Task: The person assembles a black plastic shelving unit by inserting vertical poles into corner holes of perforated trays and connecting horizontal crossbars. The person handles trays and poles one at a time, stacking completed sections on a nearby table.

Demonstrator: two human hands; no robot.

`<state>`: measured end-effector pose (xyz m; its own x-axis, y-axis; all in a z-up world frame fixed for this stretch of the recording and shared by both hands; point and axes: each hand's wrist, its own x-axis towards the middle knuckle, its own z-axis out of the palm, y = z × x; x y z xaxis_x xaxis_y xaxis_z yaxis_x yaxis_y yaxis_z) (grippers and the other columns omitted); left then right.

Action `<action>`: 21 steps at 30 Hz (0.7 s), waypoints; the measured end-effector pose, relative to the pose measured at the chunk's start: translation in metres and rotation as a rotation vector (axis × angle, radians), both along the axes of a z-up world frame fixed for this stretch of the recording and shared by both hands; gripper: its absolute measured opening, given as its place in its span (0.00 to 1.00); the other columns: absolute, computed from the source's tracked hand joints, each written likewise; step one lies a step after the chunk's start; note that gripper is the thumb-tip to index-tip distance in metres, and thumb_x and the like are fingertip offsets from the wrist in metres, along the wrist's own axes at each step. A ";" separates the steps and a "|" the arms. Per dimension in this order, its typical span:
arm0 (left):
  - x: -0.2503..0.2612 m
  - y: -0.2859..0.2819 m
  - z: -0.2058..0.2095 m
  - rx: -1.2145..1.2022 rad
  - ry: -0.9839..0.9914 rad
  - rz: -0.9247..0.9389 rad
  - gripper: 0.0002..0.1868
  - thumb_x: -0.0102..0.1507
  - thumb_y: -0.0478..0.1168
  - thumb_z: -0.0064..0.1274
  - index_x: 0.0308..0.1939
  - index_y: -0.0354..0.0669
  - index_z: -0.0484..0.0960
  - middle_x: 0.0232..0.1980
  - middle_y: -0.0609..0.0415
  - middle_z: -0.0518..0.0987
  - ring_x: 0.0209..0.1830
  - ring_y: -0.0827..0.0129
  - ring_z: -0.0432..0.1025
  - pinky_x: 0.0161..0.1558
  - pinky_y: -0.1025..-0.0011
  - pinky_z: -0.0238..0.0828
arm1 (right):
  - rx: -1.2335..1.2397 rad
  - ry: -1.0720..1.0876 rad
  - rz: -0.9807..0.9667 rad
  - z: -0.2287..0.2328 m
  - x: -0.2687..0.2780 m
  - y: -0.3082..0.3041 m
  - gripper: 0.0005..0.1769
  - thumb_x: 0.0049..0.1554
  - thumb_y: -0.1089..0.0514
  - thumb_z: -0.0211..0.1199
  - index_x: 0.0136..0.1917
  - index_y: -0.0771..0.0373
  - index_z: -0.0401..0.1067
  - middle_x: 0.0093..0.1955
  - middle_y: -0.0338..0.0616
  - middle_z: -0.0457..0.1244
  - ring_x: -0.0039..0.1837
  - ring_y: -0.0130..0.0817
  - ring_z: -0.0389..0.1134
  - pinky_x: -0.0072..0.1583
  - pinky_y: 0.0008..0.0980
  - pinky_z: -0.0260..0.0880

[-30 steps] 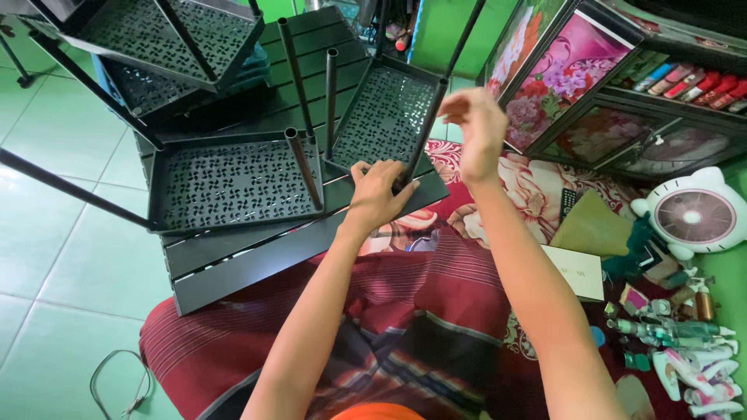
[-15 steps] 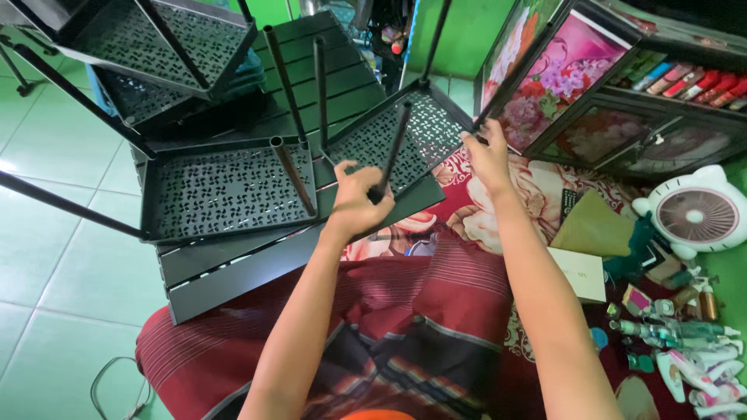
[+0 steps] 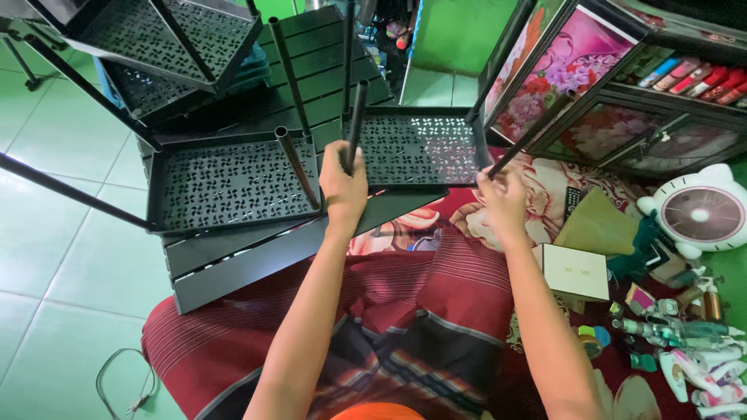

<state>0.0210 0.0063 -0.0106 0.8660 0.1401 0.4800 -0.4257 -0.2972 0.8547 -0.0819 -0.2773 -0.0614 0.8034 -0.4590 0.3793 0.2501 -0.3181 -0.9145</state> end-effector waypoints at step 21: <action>-0.042 -0.040 0.000 0.635 -0.148 -0.140 0.25 0.69 0.51 0.49 0.62 0.35 0.74 0.75 0.26 0.61 0.81 0.30 0.43 0.73 0.31 0.37 | -0.724 -0.090 -0.154 0.065 -0.024 0.088 0.12 0.67 0.56 0.61 0.60 0.64 0.76 0.59 0.58 0.68 0.61 0.49 0.70 0.62 0.38 0.69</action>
